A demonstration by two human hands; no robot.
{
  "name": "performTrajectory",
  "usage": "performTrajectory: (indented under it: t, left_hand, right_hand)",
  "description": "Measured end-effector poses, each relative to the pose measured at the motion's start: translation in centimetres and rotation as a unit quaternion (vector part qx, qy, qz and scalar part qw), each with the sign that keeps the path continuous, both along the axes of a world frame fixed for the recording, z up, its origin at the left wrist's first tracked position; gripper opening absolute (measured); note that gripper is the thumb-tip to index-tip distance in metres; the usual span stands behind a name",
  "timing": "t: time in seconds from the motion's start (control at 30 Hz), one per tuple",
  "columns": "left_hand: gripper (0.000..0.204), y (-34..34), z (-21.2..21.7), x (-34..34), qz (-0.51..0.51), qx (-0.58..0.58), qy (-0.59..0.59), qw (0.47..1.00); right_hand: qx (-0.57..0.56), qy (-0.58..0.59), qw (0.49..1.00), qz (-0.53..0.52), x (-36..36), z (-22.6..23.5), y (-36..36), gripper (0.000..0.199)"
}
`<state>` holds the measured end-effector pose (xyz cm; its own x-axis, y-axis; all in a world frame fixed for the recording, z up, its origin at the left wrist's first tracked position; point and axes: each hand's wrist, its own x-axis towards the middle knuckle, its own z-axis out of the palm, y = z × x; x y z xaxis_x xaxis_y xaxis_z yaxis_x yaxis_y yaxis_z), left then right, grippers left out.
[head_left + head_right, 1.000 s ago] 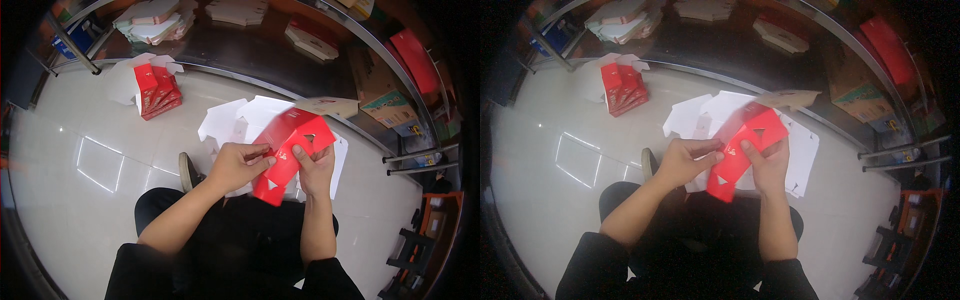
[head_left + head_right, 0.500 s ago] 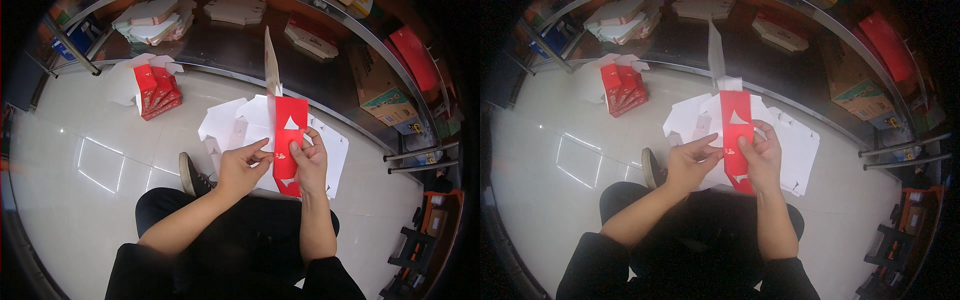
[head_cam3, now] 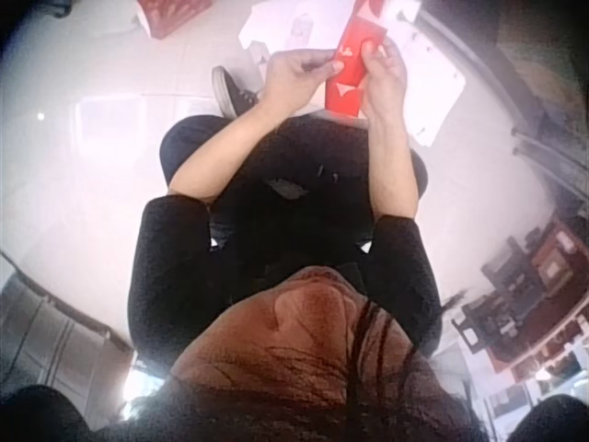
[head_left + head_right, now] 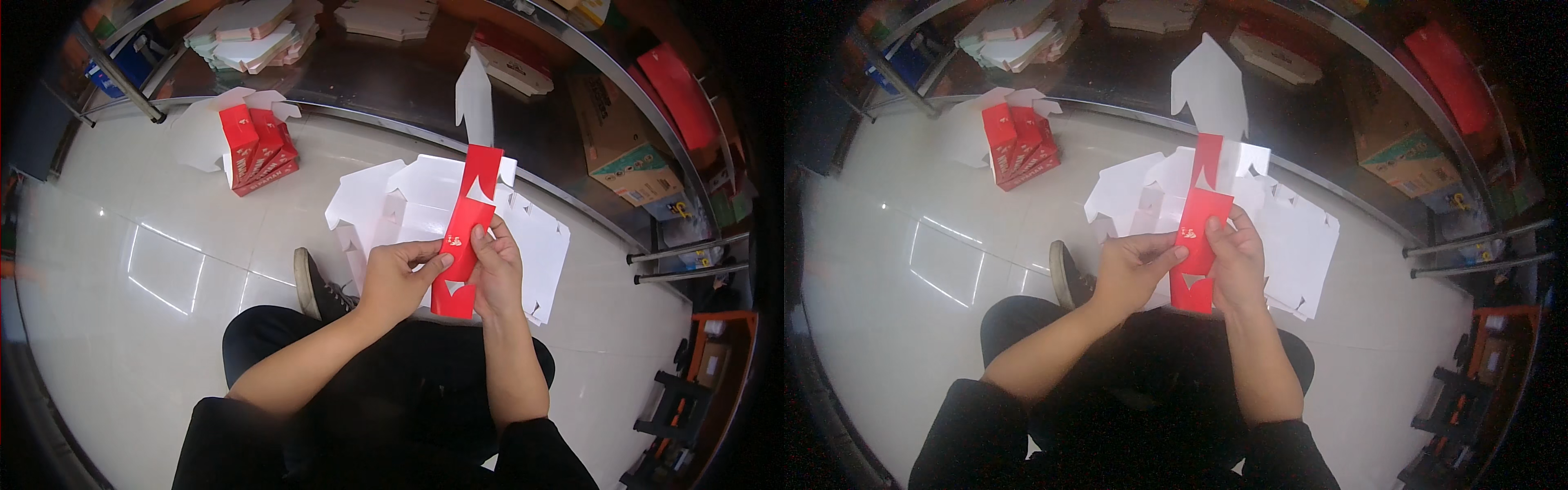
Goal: The person sits on the floor and folds flat white cardboard pieces into small red and white boxes. They fold the sides and flaps of each piece, tucking tabs into slots to form the box structure, and place the finished boxes in a stack.
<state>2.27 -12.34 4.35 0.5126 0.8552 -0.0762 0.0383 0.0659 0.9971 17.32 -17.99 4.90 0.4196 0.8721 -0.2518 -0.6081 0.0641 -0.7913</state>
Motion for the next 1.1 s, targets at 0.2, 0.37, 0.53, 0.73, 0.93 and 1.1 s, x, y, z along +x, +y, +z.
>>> performTrajectory:
  t: [0.2,0.37,0.53,0.73,0.93,1.1]
  left_hand:
    - [0.025,0.9,-0.1,-0.4,-0.010,-0.054,0.000,0.998]
    - [0.023,0.8,0.4,-0.6,-0.024,0.014,0.018,0.999]
    - [0.023,1.2,1.0,-0.9,-0.064,-0.002,0.056,0.996]
    - [0.046,2.1,0.3,-1.3,-0.093,-0.007,0.045,0.995]
    - [0.087,1.6,1.5,-1.2,-0.112,0.145,0.127,0.975]
    - [0.086,1.6,1.3,-1.1,-0.100,0.185,0.157,0.965]
  right_hand:
    - [0.002,-0.148,0.989,0.003,-0.7,-0.1,0.1,0.028]
    - [0.001,-0.180,0.981,-0.071,0.0,0.0,-0.1,0.030]
    - [0.015,-0.155,0.985,-0.076,0.4,-0.4,-0.3,0.028]
    - [0.010,-0.169,0.984,-0.047,0.1,-0.2,0.0,0.026]
    - [0.009,-0.140,0.990,0.032,-1.5,0.6,-0.1,0.040]
    - [0.071,-0.224,0.972,-0.012,-0.1,0.1,-0.2,0.051]
